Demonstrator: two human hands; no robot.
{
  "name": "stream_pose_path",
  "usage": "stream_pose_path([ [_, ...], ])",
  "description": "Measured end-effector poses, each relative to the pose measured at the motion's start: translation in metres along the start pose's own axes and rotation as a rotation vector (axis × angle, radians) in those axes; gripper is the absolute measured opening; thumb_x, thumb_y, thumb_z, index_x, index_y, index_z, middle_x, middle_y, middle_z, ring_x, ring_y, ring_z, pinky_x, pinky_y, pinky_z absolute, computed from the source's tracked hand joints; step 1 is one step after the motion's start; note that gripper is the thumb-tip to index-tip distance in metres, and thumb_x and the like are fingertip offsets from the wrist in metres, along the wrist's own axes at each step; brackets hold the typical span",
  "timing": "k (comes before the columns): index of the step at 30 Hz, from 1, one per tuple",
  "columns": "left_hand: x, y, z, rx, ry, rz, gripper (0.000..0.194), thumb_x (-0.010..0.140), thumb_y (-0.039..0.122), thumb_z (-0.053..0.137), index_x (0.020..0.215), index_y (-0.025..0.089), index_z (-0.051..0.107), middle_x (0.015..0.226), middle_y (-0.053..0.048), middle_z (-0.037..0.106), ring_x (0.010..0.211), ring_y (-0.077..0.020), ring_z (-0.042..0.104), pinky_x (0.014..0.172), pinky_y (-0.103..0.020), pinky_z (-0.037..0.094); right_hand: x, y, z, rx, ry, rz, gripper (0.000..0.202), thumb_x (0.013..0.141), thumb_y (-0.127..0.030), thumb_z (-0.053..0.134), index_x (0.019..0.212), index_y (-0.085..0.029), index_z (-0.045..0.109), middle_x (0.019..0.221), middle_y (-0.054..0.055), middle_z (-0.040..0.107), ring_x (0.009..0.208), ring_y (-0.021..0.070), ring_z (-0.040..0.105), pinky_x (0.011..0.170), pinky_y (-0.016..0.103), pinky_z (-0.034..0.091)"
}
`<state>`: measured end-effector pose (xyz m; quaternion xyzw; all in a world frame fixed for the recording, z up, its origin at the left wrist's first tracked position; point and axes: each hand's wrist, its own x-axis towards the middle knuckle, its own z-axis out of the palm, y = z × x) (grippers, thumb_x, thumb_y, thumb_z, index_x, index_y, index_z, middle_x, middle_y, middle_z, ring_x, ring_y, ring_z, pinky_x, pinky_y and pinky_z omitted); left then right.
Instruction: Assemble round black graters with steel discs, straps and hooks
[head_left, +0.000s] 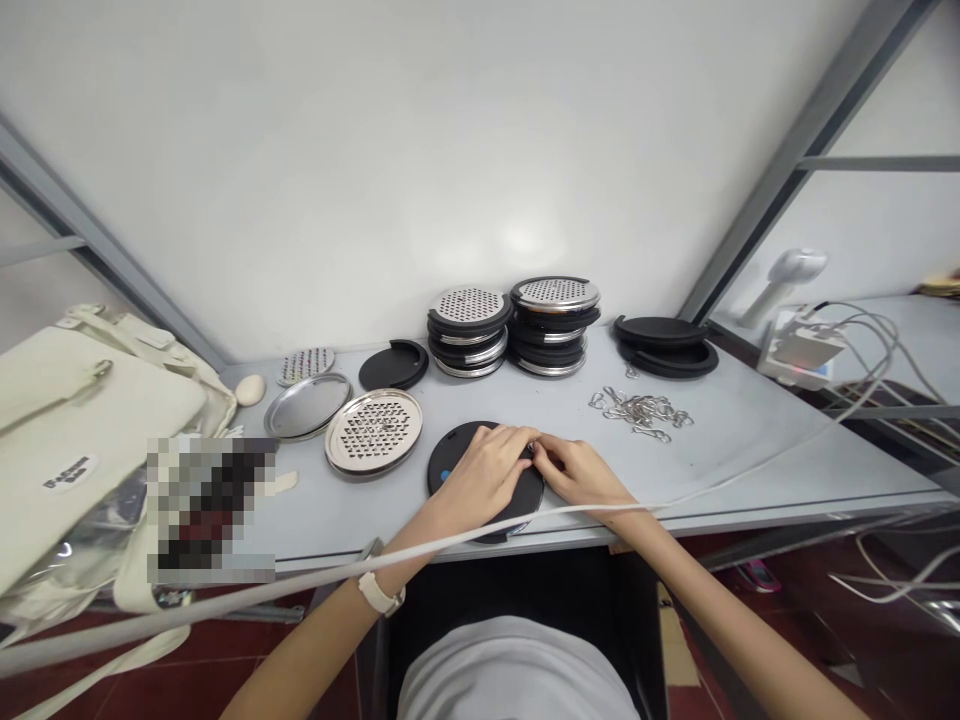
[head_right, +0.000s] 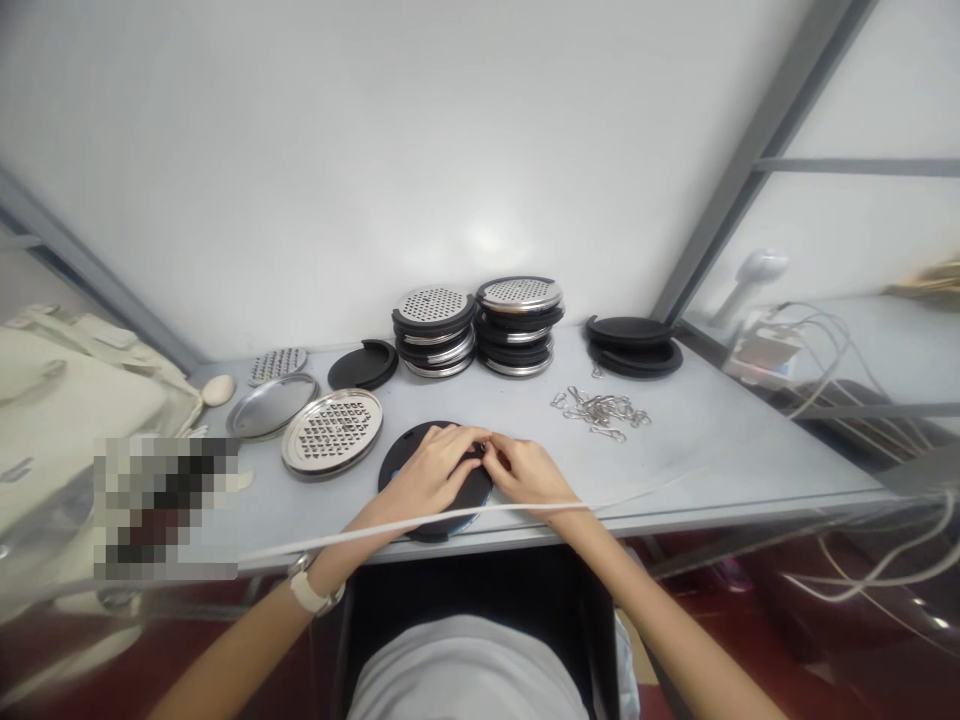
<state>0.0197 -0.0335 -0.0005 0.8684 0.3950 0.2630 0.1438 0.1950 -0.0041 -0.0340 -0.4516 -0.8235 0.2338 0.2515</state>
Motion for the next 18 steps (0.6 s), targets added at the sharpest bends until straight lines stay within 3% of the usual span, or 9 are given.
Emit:
stream_pose_path([
  [18, 0.0006, -0.0001, 0.0012, -0.002, 0.004, -0.016, 0.029, 0.091, 0.010, 0.040, 0.118, 0.019, 0.043, 0.109, -0.006, 0.058, 0.103, -0.0191, 0.052, 0.089, -0.034, 0.035, -0.0009, 0.0002, 0.0009, -0.019, 0.006, 0.014, 0.029, 0.093, -0.030, 0.032, 0.088, -0.018, 0.058, 0.073, 0.004, 0.065, 0.062, 0.0164, 0.059, 0.058, 0.024, 0.037],
])
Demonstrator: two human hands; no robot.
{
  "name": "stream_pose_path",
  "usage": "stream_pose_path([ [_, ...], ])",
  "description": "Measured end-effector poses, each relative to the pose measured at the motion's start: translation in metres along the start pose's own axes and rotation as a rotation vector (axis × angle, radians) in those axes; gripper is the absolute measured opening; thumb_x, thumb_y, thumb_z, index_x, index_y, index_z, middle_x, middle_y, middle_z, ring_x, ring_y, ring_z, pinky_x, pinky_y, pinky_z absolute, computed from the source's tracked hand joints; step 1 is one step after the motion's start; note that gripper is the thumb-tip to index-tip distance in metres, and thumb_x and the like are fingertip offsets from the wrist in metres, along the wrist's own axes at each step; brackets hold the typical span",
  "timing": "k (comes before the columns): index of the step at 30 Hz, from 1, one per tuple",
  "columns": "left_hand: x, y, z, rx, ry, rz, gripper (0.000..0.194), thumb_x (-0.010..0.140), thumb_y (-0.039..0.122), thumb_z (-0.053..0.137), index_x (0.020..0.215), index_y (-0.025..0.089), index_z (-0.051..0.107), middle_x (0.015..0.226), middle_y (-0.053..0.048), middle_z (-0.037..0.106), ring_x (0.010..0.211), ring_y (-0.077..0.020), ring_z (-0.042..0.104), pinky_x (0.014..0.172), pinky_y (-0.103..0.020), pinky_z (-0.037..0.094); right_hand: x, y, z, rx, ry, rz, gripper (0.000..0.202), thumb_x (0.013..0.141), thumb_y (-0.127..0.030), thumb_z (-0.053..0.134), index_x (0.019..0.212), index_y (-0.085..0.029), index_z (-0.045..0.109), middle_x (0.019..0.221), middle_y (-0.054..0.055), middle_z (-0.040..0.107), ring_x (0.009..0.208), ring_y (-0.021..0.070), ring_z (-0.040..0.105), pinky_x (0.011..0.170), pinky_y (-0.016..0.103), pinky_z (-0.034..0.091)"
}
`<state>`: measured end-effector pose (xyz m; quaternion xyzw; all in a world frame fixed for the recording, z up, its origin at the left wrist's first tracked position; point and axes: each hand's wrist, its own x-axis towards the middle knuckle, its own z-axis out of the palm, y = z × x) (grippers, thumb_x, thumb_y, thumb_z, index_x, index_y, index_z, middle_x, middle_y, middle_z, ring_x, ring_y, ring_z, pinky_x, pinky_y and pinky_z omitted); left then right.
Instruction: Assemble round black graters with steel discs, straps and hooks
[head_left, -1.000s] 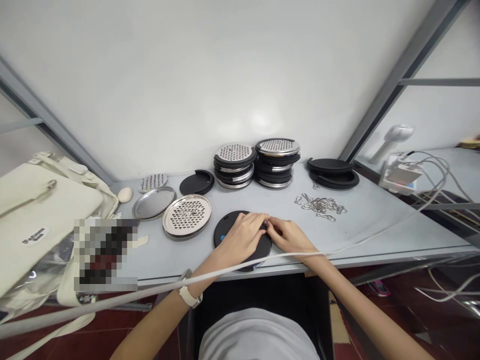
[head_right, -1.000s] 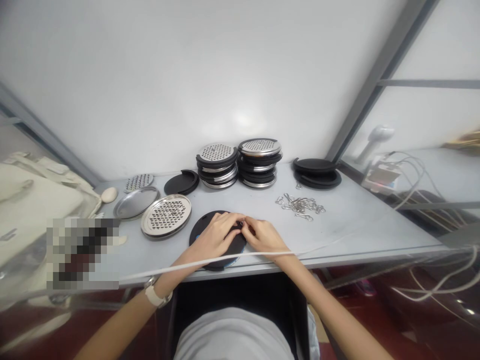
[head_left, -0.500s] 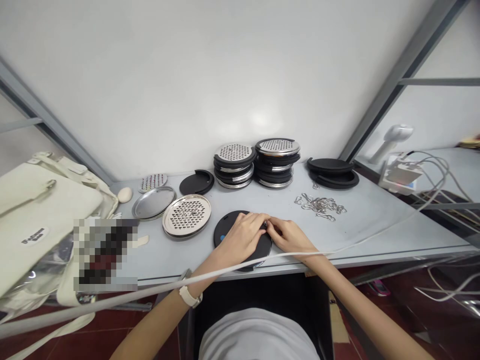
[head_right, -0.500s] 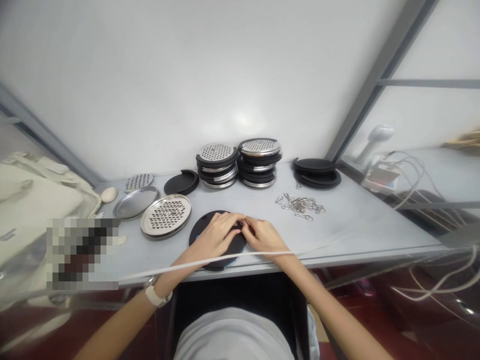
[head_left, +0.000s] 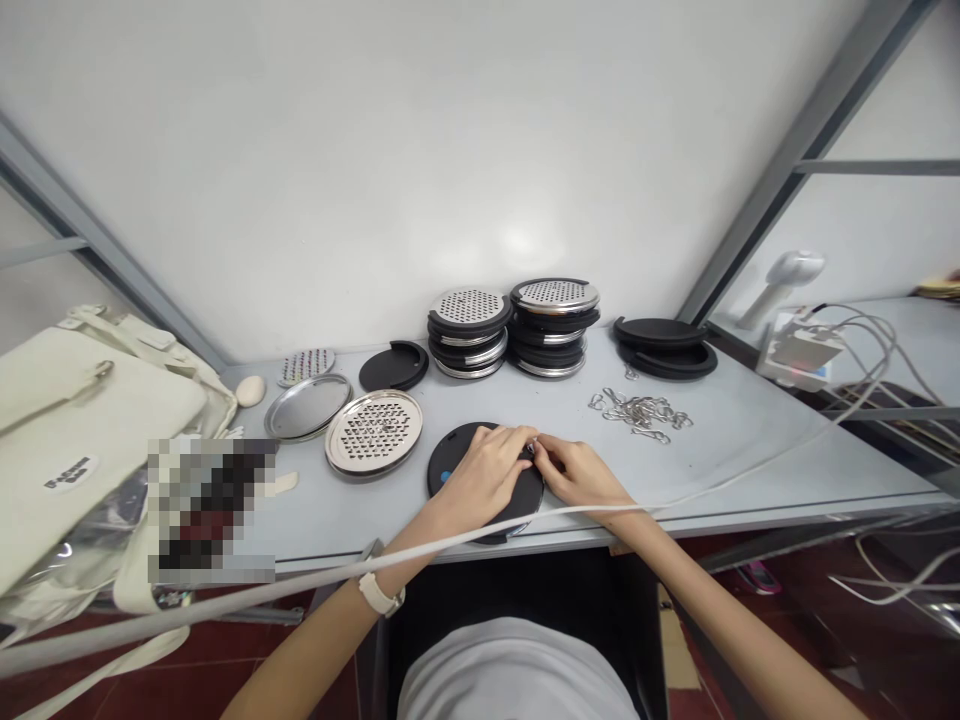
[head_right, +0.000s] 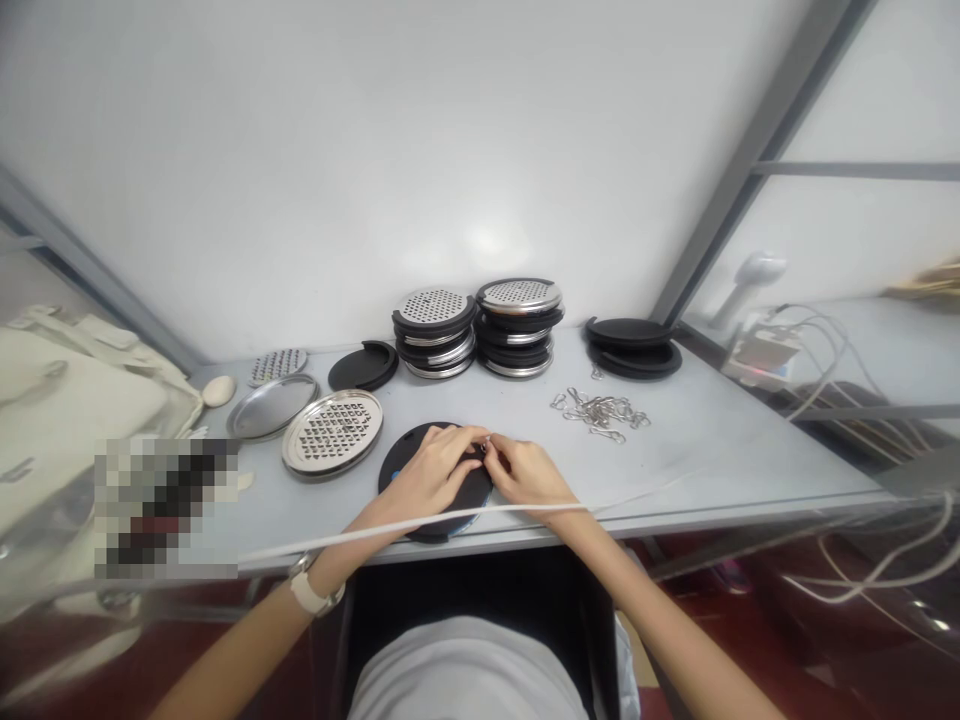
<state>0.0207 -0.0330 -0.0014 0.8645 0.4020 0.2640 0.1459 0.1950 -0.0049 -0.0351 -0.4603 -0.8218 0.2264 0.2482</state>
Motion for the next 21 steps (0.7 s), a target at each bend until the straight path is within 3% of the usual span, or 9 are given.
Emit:
stream_pose_path([
  [6, -0.0001, -0.0008, -0.0004, 0.014, 0.002, 0.009, 0.029, 0.091, 0.011, 0.040, 0.118, 0.018, 0.043, 0.110, -0.006, 0.058, 0.102, -0.0194, 0.052, 0.089, -0.035, 0.036, 0.0004, 0.0003, 0.0013, 0.057, 0.022, 0.011, 0.027, 0.091, -0.030, 0.034, 0.079, -0.019, 0.055, 0.064, 0.000, 0.058, 0.055, 0.0136, 0.053, 0.056, 0.023, 0.033],
  [12, -0.0001, -0.0049, 0.0020, 0.025, 0.029, -0.015, 0.029, 0.090, 0.009, 0.039, 0.116, 0.020, 0.044, 0.105, -0.005, 0.059, 0.100, -0.0197, 0.052, 0.088, -0.035, 0.038, 0.0015, 0.0020, 0.0000, 0.090, 0.109, 0.050, 0.029, 0.089, -0.030, 0.037, 0.061, -0.020, 0.036, 0.048, -0.006, 0.036, 0.045, 0.0090, 0.035, 0.048, 0.021, 0.025],
  [15, -0.0002, -0.0064, 0.0043, 0.011, 0.051, -0.024, 0.027, 0.090, 0.009, 0.041, 0.115, 0.019, 0.044, 0.106, -0.005, 0.058, 0.101, -0.0193, 0.052, 0.090, -0.035, 0.039, 0.0014, 0.0026, 0.0000, 0.094, 0.114, 0.040, 0.030, 0.090, -0.031, 0.036, 0.062, -0.020, 0.035, 0.049, -0.006, 0.038, 0.046, 0.0091, 0.036, 0.049, 0.021, 0.026],
  [21, -0.0004, -0.0026, 0.0040, -0.038, 0.046, -0.003, 0.023, 0.088, 0.010, 0.045, 0.109, 0.019, 0.045, 0.107, -0.005, 0.055, 0.100, -0.0184, 0.053, 0.089, -0.033, 0.042, 0.0008, 0.0001, 0.0002, 0.050, 0.040, 0.008, 0.027, 0.092, -0.032, 0.032, 0.072, -0.021, 0.046, 0.060, -0.002, 0.053, 0.052, 0.0124, 0.048, 0.054, 0.022, 0.031],
])
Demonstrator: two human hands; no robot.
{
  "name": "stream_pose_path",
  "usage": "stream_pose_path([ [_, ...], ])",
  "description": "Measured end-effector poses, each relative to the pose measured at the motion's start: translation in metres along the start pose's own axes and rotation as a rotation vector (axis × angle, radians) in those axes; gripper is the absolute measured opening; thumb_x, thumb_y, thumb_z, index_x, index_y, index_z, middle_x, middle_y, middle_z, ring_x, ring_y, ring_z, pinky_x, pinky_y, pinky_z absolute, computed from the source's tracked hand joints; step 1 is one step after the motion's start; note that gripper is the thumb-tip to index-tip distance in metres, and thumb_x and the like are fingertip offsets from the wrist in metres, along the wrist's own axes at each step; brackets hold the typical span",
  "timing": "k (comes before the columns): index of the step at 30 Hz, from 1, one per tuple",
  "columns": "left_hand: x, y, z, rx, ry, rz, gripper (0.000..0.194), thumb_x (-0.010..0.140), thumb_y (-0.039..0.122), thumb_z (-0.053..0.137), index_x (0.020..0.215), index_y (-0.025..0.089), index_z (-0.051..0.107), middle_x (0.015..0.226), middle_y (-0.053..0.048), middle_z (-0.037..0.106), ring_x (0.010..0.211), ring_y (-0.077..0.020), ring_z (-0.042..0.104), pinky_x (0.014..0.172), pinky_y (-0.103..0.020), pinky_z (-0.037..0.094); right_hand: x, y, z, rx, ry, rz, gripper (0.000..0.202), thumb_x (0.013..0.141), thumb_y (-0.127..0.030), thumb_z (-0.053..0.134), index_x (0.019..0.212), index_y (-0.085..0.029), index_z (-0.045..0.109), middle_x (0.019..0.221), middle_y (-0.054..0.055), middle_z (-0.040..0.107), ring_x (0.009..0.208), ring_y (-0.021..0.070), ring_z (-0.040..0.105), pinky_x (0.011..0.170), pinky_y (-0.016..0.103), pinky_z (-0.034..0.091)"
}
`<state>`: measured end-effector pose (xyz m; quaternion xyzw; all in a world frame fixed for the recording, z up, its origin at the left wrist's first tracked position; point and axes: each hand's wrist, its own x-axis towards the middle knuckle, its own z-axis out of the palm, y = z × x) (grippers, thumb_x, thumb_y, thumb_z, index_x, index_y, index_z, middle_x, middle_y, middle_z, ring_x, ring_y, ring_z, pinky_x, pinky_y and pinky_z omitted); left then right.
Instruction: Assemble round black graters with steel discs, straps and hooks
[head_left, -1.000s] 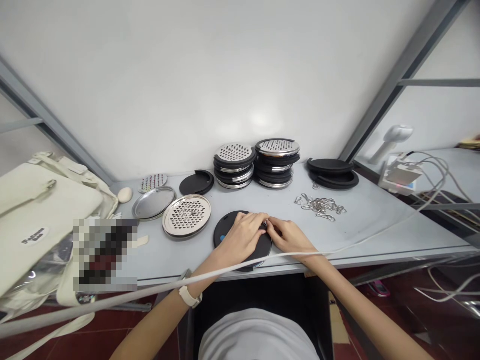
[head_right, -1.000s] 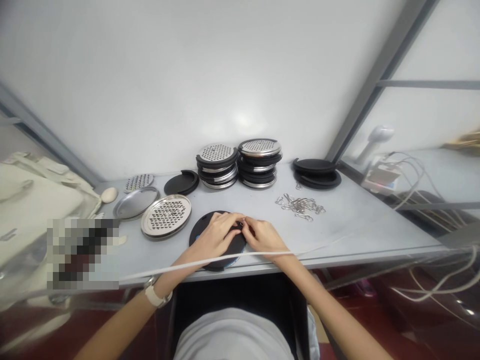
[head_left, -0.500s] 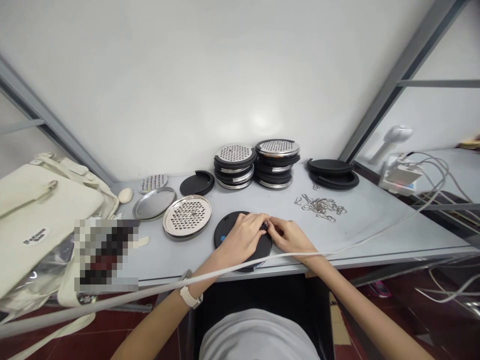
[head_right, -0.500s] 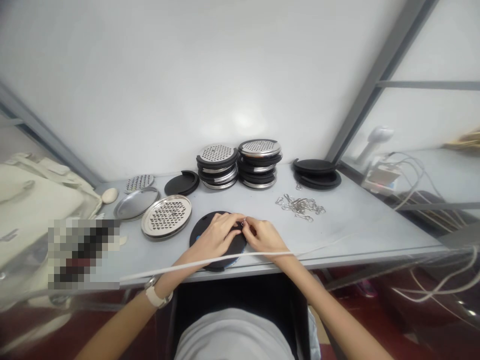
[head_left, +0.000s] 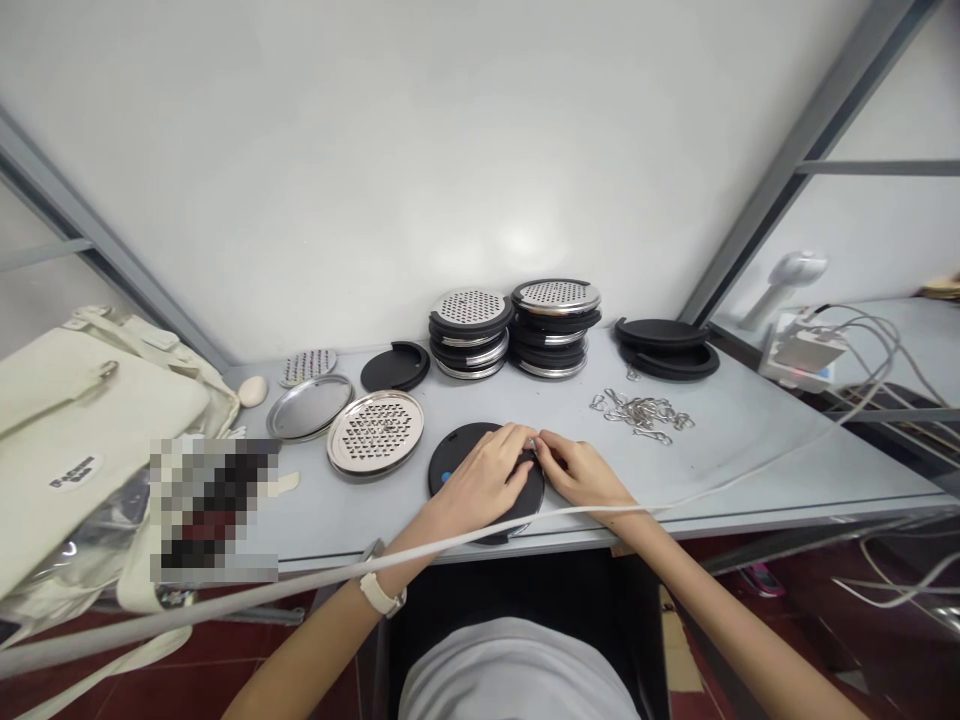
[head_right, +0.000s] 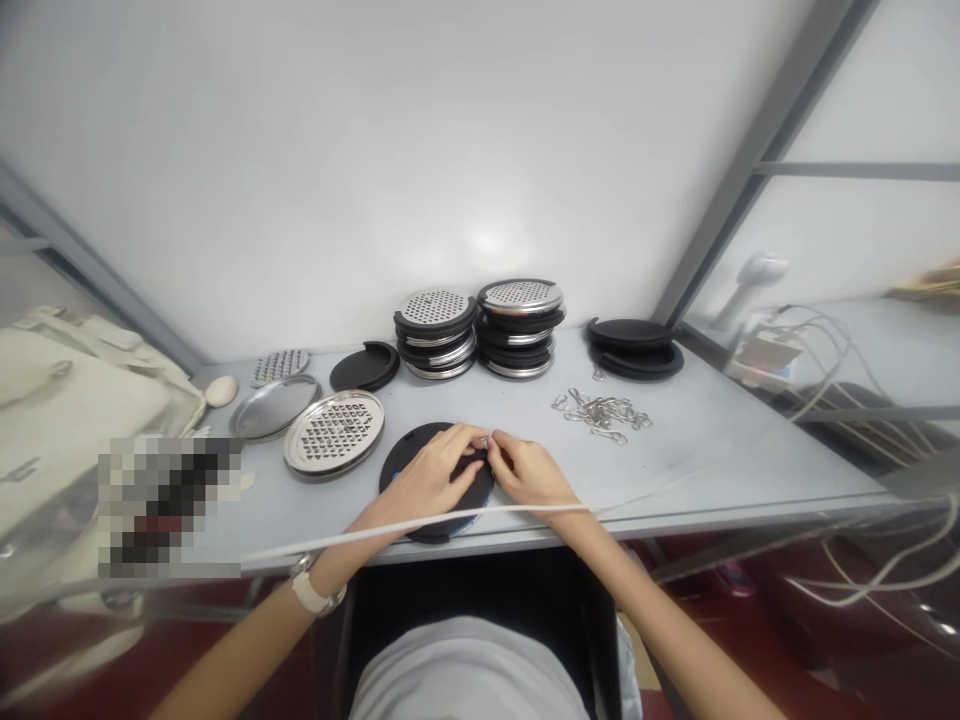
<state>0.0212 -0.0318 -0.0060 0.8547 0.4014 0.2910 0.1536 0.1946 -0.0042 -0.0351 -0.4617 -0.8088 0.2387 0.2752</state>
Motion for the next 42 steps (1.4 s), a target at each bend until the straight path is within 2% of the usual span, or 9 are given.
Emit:
stream_pose_path([
  [5, -0.0006, 0.0026, -0.0007, 0.033, -0.005, -0.026, 0.019, 0.087, 0.013, 0.047, 0.106, 0.018, 0.046, 0.106, -0.006, 0.053, 0.098, -0.0191, 0.053, 0.088, -0.035, 0.042, 0.0003, -0.0023, -0.0021, -0.022, -0.047, -0.019, 0.031, 0.093, -0.032, 0.030, 0.078, -0.020, 0.055, 0.068, 0.003, 0.062, 0.059, 0.0157, 0.056, 0.058, 0.024, 0.036],
  [10, -0.0007, 0.0019, -0.0002, 0.052, -0.003, -0.024, 0.021, 0.088, 0.013, 0.047, 0.107, 0.018, 0.045, 0.107, -0.006, 0.054, 0.101, -0.0195, 0.051, 0.090, -0.035, 0.040, 0.0011, -0.0030, -0.0030, -0.051, -0.045, -0.002, 0.035, 0.092, -0.031, 0.031, 0.073, -0.018, 0.058, 0.065, 0.003, 0.062, 0.057, 0.0149, 0.055, 0.056, 0.024, 0.035],
  [16, -0.0004, 0.0030, -0.0025, 0.068, -0.041, -0.010, 0.026, 0.089, 0.012, 0.045, 0.115, 0.019, 0.043, 0.110, -0.004, 0.056, 0.103, -0.0186, 0.050, 0.092, -0.035, 0.037, 0.0011, -0.0051, -0.0045, -0.088, -0.053, 0.041, 0.034, 0.090, -0.030, 0.033, 0.068, -0.018, 0.056, 0.063, 0.003, 0.062, 0.056, 0.0147, 0.054, 0.055, 0.023, 0.033],
  [26, -0.0005, 0.0043, -0.0047, 0.075, -0.058, -0.021, 0.028, 0.090, 0.013, 0.043, 0.118, 0.020, 0.042, 0.110, -0.005, 0.057, 0.104, -0.0195, 0.049, 0.090, -0.035, 0.037, 0.0009, -0.0035, -0.0027, -0.073, -0.027, 0.059, 0.035, 0.087, -0.029, 0.037, 0.057, -0.018, 0.048, 0.052, -0.001, 0.053, 0.049, 0.0114, 0.047, 0.050, 0.022, 0.028],
  [37, -0.0002, 0.0032, -0.0044, 0.077, -0.063, -0.016, 0.029, 0.091, 0.013, 0.041, 0.119, 0.020, 0.042, 0.109, -0.006, 0.057, 0.103, -0.0198, 0.050, 0.089, -0.035, 0.037, 0.0001, -0.0015, -0.0011, -0.071, -0.017, 0.043, 0.030, 0.087, -0.028, 0.037, 0.063, -0.019, 0.053, 0.056, 0.000, 0.057, 0.051, 0.0124, 0.050, 0.052, 0.022, 0.031],
  [42, 0.0000, 0.0038, -0.0045, 0.071, -0.064, -0.011, 0.030, 0.091, 0.011, 0.041, 0.119, 0.020, 0.042, 0.108, -0.006, 0.058, 0.102, -0.0193, 0.051, 0.090, -0.035, 0.037, -0.0005, -0.0014, -0.0006, -0.043, -0.005, 0.028, 0.025, 0.087, -0.027, 0.036, 0.074, -0.019, 0.055, 0.063, 0.000, 0.060, 0.054, 0.0137, 0.053, 0.054, 0.023, 0.034],
])
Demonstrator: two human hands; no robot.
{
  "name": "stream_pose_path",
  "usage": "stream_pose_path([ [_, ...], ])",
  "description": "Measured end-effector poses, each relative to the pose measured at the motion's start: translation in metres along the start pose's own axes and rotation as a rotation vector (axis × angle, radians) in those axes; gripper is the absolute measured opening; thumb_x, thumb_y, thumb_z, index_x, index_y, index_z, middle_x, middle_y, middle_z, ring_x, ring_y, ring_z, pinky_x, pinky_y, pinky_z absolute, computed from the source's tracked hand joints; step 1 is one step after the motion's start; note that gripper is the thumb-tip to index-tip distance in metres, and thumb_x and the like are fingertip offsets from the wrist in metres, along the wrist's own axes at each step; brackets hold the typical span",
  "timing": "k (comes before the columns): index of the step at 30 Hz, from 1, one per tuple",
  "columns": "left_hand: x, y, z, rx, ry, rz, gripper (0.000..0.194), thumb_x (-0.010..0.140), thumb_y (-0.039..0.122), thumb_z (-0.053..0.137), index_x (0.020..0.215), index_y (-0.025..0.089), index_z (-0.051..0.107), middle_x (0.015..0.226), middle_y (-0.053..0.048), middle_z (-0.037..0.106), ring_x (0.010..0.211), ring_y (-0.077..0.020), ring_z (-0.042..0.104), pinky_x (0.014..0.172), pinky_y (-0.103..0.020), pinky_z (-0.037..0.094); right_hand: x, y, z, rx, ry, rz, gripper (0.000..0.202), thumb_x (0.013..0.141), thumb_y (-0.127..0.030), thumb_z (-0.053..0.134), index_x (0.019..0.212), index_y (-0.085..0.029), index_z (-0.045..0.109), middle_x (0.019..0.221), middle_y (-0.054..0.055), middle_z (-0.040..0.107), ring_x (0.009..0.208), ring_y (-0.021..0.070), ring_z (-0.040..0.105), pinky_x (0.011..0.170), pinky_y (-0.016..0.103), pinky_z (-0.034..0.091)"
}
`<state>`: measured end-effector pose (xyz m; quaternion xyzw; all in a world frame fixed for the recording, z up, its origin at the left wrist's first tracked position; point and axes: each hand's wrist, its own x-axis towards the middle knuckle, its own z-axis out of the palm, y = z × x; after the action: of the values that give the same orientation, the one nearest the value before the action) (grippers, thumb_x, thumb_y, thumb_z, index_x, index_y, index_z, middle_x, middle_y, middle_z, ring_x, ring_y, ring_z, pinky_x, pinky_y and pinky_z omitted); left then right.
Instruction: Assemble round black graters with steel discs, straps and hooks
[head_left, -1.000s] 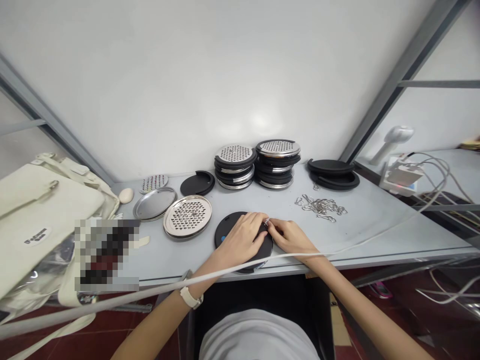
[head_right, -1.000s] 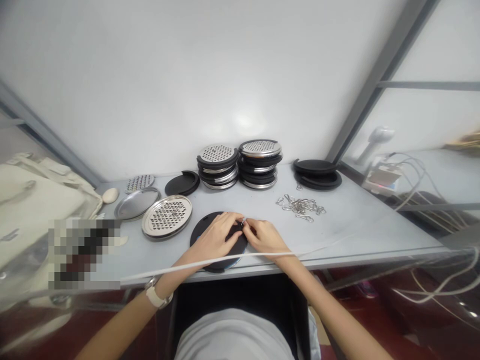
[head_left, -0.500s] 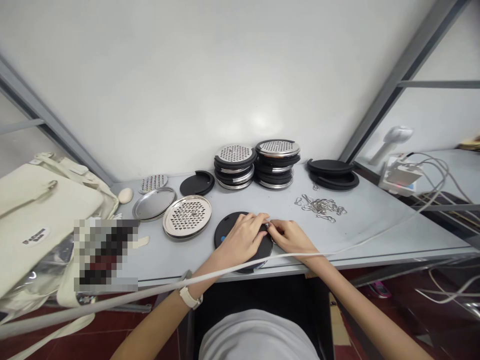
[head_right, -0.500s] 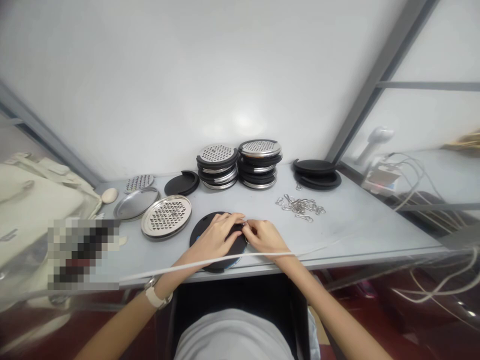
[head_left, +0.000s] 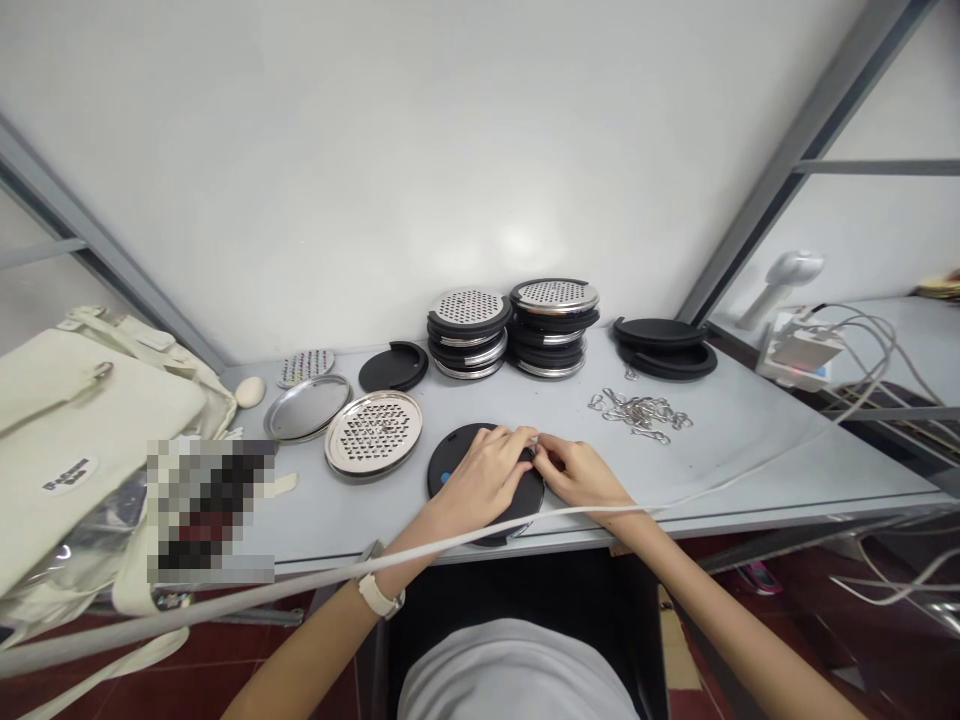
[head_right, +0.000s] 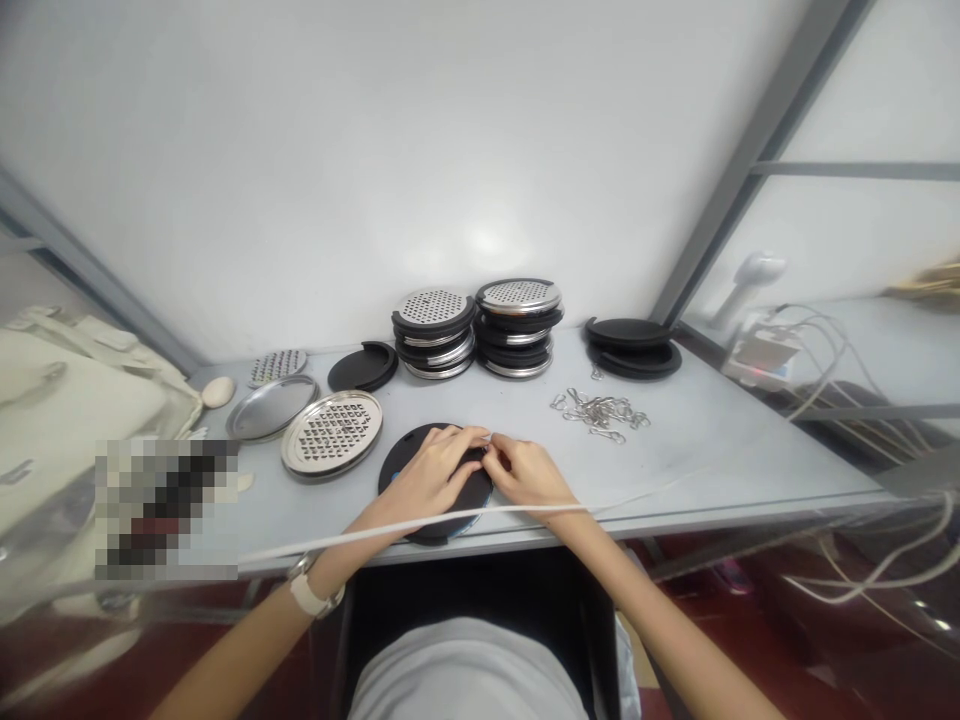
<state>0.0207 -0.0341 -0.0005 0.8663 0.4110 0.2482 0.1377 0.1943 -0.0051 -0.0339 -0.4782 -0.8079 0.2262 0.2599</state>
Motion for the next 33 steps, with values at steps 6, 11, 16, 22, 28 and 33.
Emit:
stream_pose_path([
  [6, 0.0002, 0.0017, -0.0011, -0.006, -0.009, -0.002, 0.031, 0.091, 0.011, 0.038, 0.120, 0.020, 0.042, 0.109, -0.006, 0.057, 0.104, -0.0204, 0.050, 0.090, -0.036, 0.037, 0.0000, -0.0004, 0.0000, -0.017, -0.003, 0.009, 0.022, 0.087, -0.027, 0.036, 0.077, -0.020, 0.054, 0.064, 0.001, 0.060, 0.054, 0.0145, 0.053, 0.055, 0.023, 0.035],
  [11, 0.0001, -0.0006, 0.0011, 0.002, 0.004, 0.006, 0.029, 0.091, 0.011, 0.040, 0.119, 0.019, 0.042, 0.108, -0.006, 0.058, 0.103, -0.0195, 0.051, 0.090, -0.035, 0.037, 0.0004, -0.0002, -0.0001, -0.035, -0.011, 0.006, 0.024, 0.088, -0.027, 0.035, 0.074, -0.020, 0.053, 0.063, 0.001, 0.060, 0.055, 0.0149, 0.054, 0.054, 0.023, 0.034],
  [16, -0.0001, -0.0021, 0.0023, -0.001, 0.004, 0.017, 0.028, 0.091, 0.011, 0.040, 0.118, 0.019, 0.042, 0.108, -0.006, 0.058, 0.103, -0.0197, 0.050, 0.090, -0.035, 0.037, 0.0004, -0.0008, -0.0007, -0.030, -0.013, 0.007, 0.024, 0.088, -0.027, 0.036, 0.071, -0.020, 0.051, 0.061, 0.001, 0.059, 0.054, 0.0141, 0.053, 0.054, 0.023, 0.032],
  [22, -0.0003, -0.0018, 0.0017, -0.010, 0.002, 0.015, 0.028, 0.091, 0.011, 0.041, 0.118, 0.019, 0.042, 0.109, -0.006, 0.057, 0.104, -0.0197, 0.050, 0.089, -0.035, 0.036, -0.0004, -0.0017, -0.0009, -0.018, -0.014, 0.005, 0.025, 0.088, -0.028, 0.036, 0.069, -0.020, 0.050, 0.060, 0.000, 0.058, 0.053, 0.0138, 0.052, 0.054, 0.023, 0.032],
  [28, -0.0002, -0.0020, 0.0012, -0.009, 0.003, 0.023, 0.027, 0.091, 0.010, 0.040, 0.117, 0.018, 0.042, 0.109, -0.006, 0.057, 0.104, -0.0199, 0.049, 0.089, -0.034, 0.036, -0.0002, -0.0010, -0.0012, -0.001, -0.016, -0.004, 0.026, 0.089, -0.028, 0.036, 0.069, -0.020, 0.051, 0.059, -0.001, 0.056, 0.053, 0.0130, 0.052, 0.054, 0.023, 0.032],
  [33, -0.0002, -0.0018, 0.0016, -0.021, 0.002, 0.025, 0.028, 0.090, 0.009, 0.040, 0.117, 0.019, 0.042, 0.109, -0.006, 0.057, 0.104, -0.0201, 0.050, 0.089, -0.035, 0.036, -0.0004, -0.0013, -0.0016, 0.009, -0.019, -0.002, 0.026, 0.089, -0.029, 0.036, 0.069, -0.019, 0.051, 0.061, -0.001, 0.058, 0.054, 0.0129, 0.052, 0.055, 0.022, 0.032],
])
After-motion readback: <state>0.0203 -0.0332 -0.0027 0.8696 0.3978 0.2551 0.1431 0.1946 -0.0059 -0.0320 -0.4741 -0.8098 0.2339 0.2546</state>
